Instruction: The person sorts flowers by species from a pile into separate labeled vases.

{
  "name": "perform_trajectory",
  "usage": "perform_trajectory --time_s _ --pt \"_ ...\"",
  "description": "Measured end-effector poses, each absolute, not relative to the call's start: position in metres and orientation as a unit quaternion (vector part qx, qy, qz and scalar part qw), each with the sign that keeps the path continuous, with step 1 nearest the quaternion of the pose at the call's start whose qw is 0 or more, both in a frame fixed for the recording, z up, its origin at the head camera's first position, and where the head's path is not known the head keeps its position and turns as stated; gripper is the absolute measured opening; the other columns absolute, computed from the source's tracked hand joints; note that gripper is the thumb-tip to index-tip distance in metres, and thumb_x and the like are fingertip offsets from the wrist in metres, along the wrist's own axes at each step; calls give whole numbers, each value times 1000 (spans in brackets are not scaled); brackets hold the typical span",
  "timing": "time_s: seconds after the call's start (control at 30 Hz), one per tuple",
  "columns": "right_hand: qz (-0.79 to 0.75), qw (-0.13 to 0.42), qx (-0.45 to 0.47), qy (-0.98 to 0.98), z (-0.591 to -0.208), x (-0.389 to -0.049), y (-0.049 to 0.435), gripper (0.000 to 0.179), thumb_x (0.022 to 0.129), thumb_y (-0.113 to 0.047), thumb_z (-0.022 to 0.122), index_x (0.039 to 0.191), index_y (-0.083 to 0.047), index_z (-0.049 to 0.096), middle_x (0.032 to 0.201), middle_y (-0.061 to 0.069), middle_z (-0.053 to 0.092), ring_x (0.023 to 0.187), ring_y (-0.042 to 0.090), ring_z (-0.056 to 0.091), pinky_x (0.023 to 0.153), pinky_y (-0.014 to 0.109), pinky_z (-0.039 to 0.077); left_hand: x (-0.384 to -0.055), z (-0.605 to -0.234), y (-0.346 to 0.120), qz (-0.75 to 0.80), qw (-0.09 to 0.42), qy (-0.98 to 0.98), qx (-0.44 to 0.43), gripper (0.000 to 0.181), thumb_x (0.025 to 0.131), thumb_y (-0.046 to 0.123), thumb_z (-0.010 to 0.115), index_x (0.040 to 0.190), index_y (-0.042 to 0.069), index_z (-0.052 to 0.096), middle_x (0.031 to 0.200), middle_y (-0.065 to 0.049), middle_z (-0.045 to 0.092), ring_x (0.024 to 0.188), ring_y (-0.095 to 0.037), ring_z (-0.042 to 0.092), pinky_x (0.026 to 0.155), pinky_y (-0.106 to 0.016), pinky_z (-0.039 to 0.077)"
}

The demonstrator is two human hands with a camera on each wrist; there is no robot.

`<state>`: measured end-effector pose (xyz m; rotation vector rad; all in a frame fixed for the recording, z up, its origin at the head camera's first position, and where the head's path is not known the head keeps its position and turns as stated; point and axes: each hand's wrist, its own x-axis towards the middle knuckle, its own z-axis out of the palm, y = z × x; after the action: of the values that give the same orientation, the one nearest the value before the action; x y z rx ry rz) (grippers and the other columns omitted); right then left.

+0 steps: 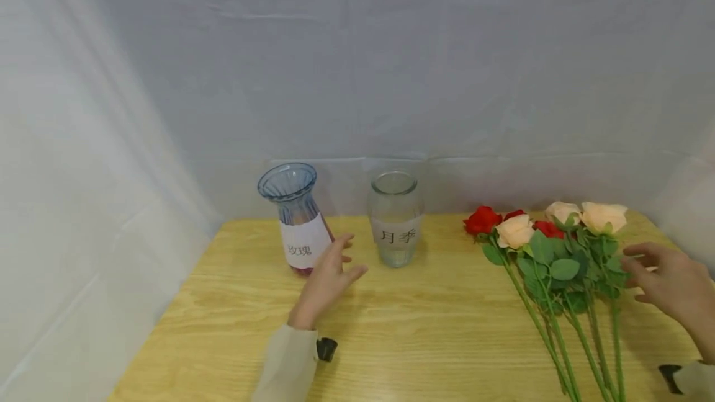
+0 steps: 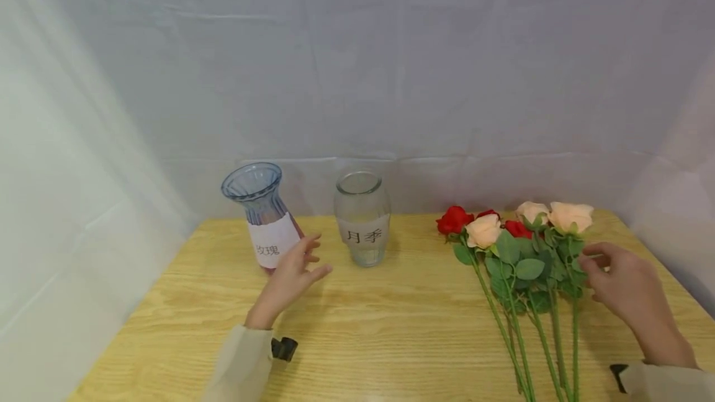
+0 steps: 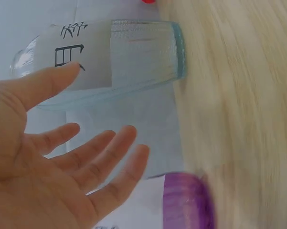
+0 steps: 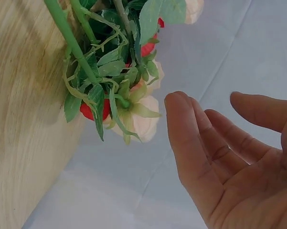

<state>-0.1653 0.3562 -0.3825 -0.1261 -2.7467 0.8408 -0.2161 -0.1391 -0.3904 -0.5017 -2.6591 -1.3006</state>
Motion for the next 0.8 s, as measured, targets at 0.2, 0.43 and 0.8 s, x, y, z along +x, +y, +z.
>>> perform_trajectory --time_s 0.2,0.43,0.8 --pt "301 121 -52 -945 -382 -160 356 30 100 5 55 121 24 46 96 41 60 68 39 66 52 43 58 -230 -398 -125 -464 50 -866 -180 64 94 6 72 148 -6 40 140 -32 49 114 -46 60 93 -57 51" --pt "338 83 -67 -935 -395 -163 371 37 104 -1 53 127 24 40 102 44 56 73 39 68 57 46 59 -243 -406 -110 -489 32 -860 -140 72 90 4 75 149 -9 36 141 -37 46 114 -49 59 95 -58 50" --pt "366 59 -83 -925 -426 -169 396 45 108 -18 51 130 20 39 99 37 60 71 27 69 58 45 60 -257 -424 -94 -508 1 -856 -95 79 84 2 78 150 -8 35 137 -35 51 112 -46 62 92 -55 52"
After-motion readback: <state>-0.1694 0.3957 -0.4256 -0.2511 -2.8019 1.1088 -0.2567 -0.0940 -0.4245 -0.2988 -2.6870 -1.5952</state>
